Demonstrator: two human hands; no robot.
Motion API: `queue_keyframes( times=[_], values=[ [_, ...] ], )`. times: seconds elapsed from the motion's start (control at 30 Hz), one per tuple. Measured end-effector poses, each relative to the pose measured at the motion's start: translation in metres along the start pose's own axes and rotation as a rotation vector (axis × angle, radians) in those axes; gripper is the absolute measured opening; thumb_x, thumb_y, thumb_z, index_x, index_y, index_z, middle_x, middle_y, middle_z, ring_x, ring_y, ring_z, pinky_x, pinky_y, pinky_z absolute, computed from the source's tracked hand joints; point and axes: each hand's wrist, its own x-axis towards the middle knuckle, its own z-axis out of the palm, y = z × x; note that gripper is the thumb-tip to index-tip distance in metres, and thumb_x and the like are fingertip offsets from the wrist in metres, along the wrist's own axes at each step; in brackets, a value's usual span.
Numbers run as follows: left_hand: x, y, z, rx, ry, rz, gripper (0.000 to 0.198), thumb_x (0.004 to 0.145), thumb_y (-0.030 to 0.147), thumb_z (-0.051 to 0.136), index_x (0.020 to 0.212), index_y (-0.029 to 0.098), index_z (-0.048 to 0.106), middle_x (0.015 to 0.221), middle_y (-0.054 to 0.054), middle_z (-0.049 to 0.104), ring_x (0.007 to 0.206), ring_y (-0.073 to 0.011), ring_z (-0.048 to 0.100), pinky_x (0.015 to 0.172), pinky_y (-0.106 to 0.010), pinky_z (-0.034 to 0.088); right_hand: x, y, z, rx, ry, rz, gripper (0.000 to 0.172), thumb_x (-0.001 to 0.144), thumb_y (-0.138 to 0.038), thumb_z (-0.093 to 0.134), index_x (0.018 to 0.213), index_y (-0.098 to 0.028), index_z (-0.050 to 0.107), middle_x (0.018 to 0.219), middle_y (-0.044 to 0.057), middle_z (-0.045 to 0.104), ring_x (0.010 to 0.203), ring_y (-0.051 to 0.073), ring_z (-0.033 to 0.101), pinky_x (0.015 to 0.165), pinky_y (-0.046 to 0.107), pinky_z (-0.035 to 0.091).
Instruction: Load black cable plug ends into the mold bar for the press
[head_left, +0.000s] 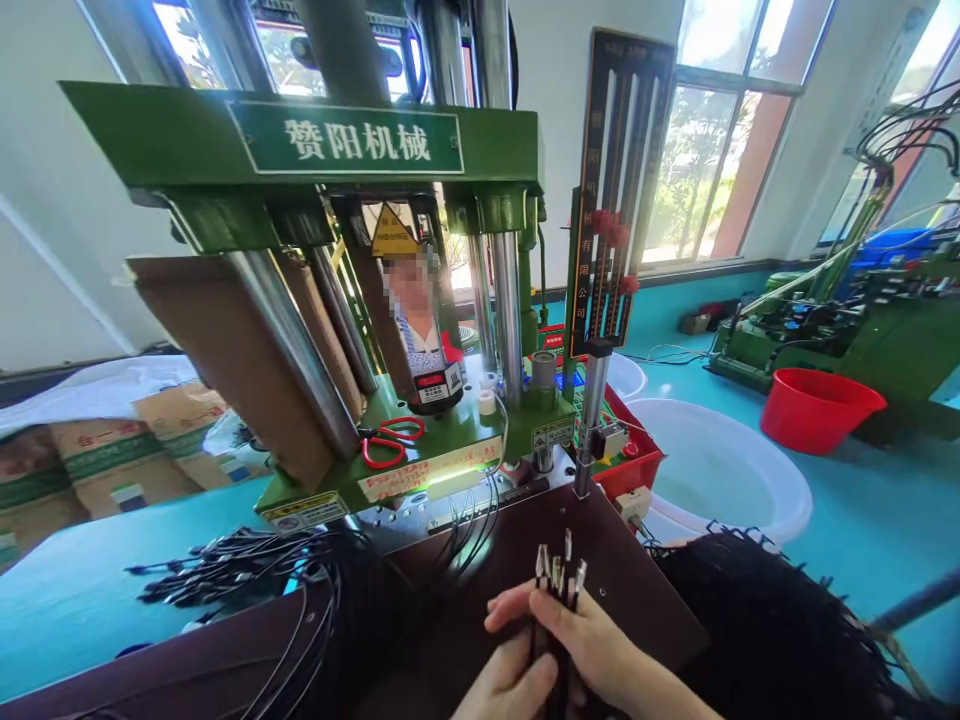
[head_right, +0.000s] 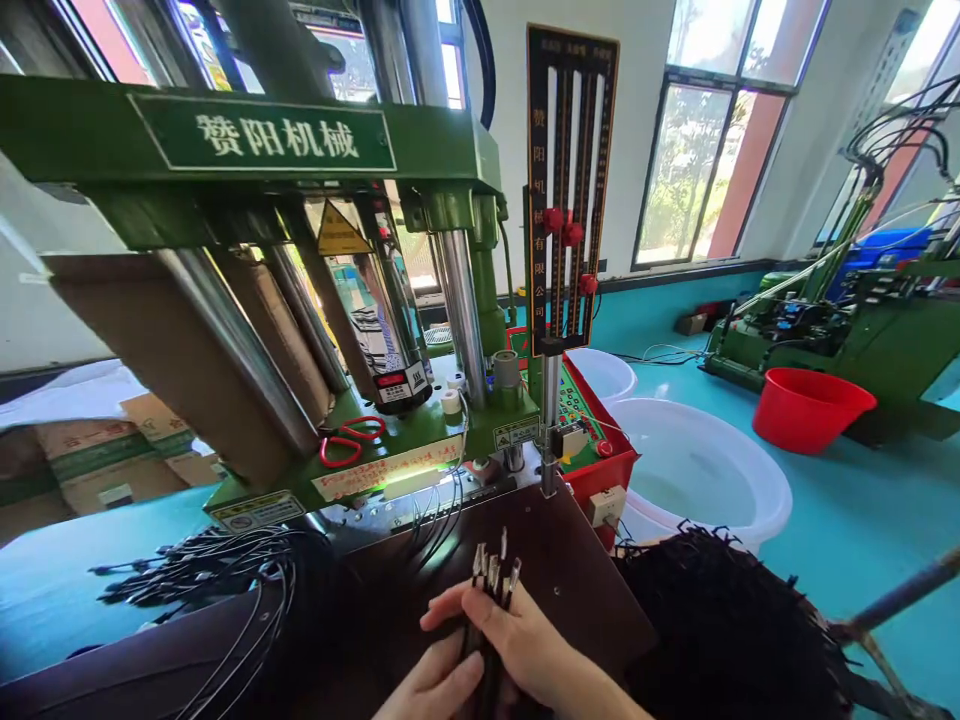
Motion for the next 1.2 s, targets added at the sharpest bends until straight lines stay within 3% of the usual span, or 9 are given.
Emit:
queue_keyframes(
  times=[0.13,0.27,0.37,0.5,0.7,0.8,0.97,1.07,1.2],
  values=[
    [0.019,0.004,0.013,-0.158,-0.154,0.082,0.059,0.064,0.064,0.055,0.092,0.013,0.052,0.045,0.005,0.047,0.038,-0.0074,0.041,0.042,-0.021,0.032,0.0,-0.004,-0.011,-0.02,-0.046,0.055,0.031,0.082,-0.04,0.053,0.103,-0.02,0.064,0.107,0.009,0.064,0.109,0.025,0.051,0.097,0.042,0.033],
    [0.027,-0.002,0.022,-0.244,-0.172,0.016,0.049,0.063,0.064,0.054,0.068,0.016,0.046,0.037,0.009,0.035,0.03,-0.0028,0.028,0.034,-0.018,0.019,0.013,-0.03,-0.035,0.188,0.021,-0.05,0.048,0.079,-0.04,0.056,0.123,-0.026,0.048,0.122,0.009,0.055,0.112,0.024,0.049,0.1,0.045,0.029],
    [0.026,0.004,0.028,-0.236,-0.134,-0.034,0.046,0.064,0.062,0.055,0.068,0.017,0.044,0.037,0.009,0.038,0.028,-0.0032,0.03,0.032,-0.018,0.022,0.025,-0.052,-0.045,-0.082,-0.058,-0.034,0.035,0.085,-0.038,0.048,0.113,-0.019,0.058,0.116,0.01,0.06,0.11,0.023,0.051,0.1,0.043,0.03],
    [0.028,0.015,0.035,-0.166,-0.037,0.024,0.041,0.072,0.058,0.047,0.078,0.017,0.043,0.037,0.007,0.045,0.026,-0.0057,0.034,0.028,-0.017,0.024,0.032,-0.056,-0.046,-0.365,-0.234,0.07,0.04,0.087,-0.041,0.043,0.114,-0.015,0.057,0.111,0.012,0.062,0.106,0.023,0.054,0.095,0.043,0.037],
    [0.041,0.014,0.035,-0.25,0.122,0.05,0.047,0.063,0.06,0.055,0.081,0.02,0.039,0.042,0.012,0.037,0.028,-0.0036,0.028,0.027,-0.016,0.031,0.029,-0.043,-0.052,-0.355,0.027,-0.005,0.039,0.087,-0.043,0.039,0.1,-0.016,0.065,0.098,0.01,0.068,0.096,0.024,0.059,0.09,0.042,0.041],
    [0.046,0.011,0.035,-0.262,0.169,0.027,0.048,0.063,0.06,0.055,0.082,0.021,0.036,0.042,0.013,0.037,0.027,-0.0037,0.028,0.026,-0.017,0.032,0.025,-0.044,-0.057,-0.41,0.025,-0.042,0.036,0.088,-0.041,0.04,0.105,-0.019,0.063,0.106,0.008,0.065,0.103,0.024,0.055,0.094,0.042,0.037],
    [0.05,0.022,0.039,-0.306,0.004,0.091,0.04,0.066,0.051,0.054,0.082,0.02,0.034,0.059,0.004,0.055,0.032,-0.0082,0.047,0.029,-0.018,0.034,0.025,-0.032,-0.052,-0.323,0.093,-0.102,0.035,0.089,-0.039,0.038,0.105,-0.02,0.062,0.109,0.008,0.064,0.105,0.023,0.055,0.096,0.043,0.036],
    [0.053,0.034,0.038,-0.246,-0.019,0.088,0.033,0.067,0.043,0.056,0.081,0.019,0.036,0.054,0.008,0.049,0.029,-0.0049,0.04,0.026,-0.016,0.03,0.028,-0.023,-0.047,-0.155,0.19,-0.172,0.036,0.088,-0.039,0.037,0.103,-0.019,0.063,0.104,0.009,0.066,0.102,0.024,0.057,0.095,0.044,0.037],
    [0.055,0.034,0.034,-0.129,0.092,0.078,0.027,0.074,0.043,0.049,0.083,0.019,0.04,0.047,0.01,0.041,0.026,-0.0036,0.032,0.024,-0.014,0.024,0.031,-0.027,-0.05,-0.239,0.065,-0.082,0.038,0.089,-0.041,0.036,0.103,-0.018,0.063,0.106,0.01,0.065,0.102,0.025,0.056,0.095,0.046,0.036]
  ],
)
